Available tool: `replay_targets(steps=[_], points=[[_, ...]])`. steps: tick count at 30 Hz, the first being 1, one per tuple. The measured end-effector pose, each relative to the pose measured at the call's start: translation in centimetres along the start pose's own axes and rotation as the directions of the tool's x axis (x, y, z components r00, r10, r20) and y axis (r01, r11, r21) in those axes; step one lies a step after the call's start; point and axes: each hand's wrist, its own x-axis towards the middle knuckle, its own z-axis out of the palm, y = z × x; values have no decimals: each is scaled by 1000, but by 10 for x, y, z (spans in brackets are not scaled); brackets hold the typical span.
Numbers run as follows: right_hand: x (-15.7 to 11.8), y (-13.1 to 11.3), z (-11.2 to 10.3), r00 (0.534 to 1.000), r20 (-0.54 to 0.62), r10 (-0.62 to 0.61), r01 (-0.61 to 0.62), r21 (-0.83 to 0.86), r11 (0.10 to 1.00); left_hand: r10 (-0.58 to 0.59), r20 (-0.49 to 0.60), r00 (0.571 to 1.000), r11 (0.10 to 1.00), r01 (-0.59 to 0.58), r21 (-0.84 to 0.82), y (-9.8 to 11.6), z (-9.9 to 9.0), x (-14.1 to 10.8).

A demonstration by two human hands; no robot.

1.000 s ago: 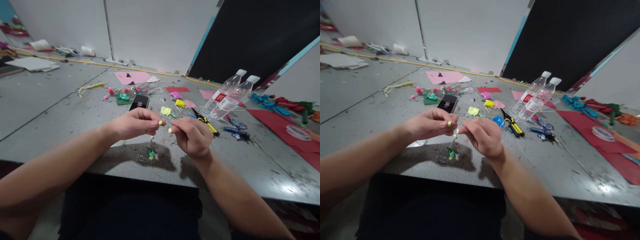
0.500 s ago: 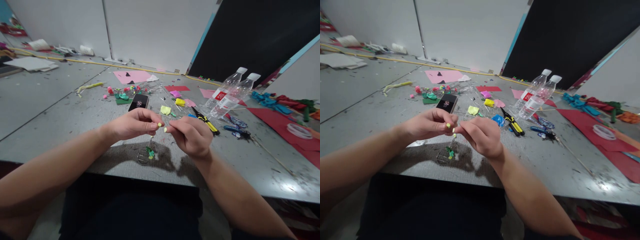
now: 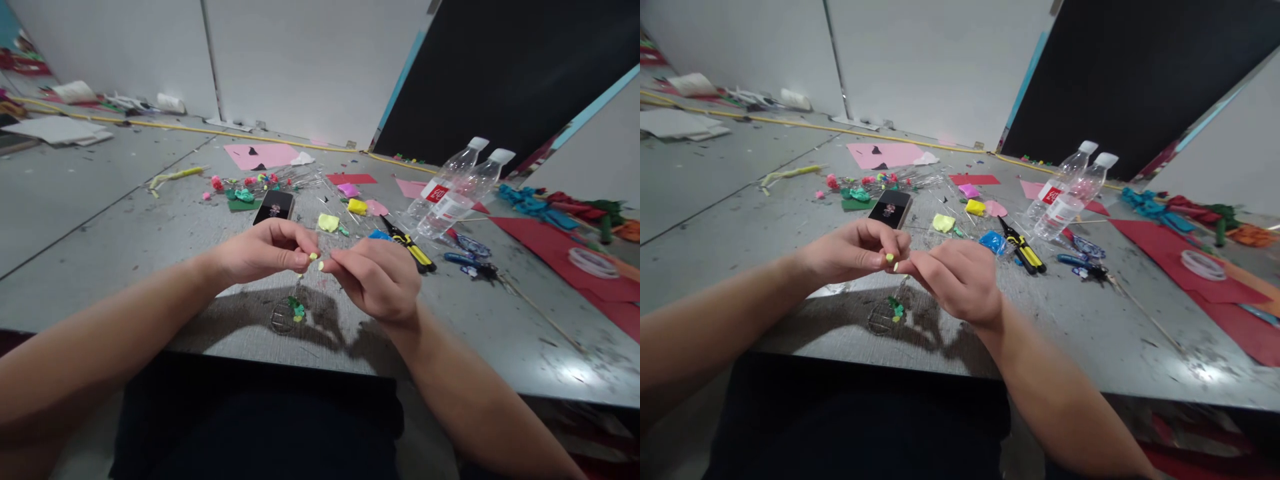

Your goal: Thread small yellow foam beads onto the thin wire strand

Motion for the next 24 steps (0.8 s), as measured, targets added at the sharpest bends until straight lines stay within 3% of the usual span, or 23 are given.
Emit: replay_targets(steps=[7, 14, 24], points=[[0, 3, 1, 999, 30, -22, 22, -31, 999, -32, -120, 992, 999, 28, -29, -2, -3, 0], [-1, 2, 2, 999, 42, 6, -2, -89, 996, -66, -138, 988, 998, 63, -26, 0, -3, 0], [1, 1, 3, 998, 60, 15, -13, -28, 1000, -45, -141, 989, 998, 50, 36, 0, -2, -1]])
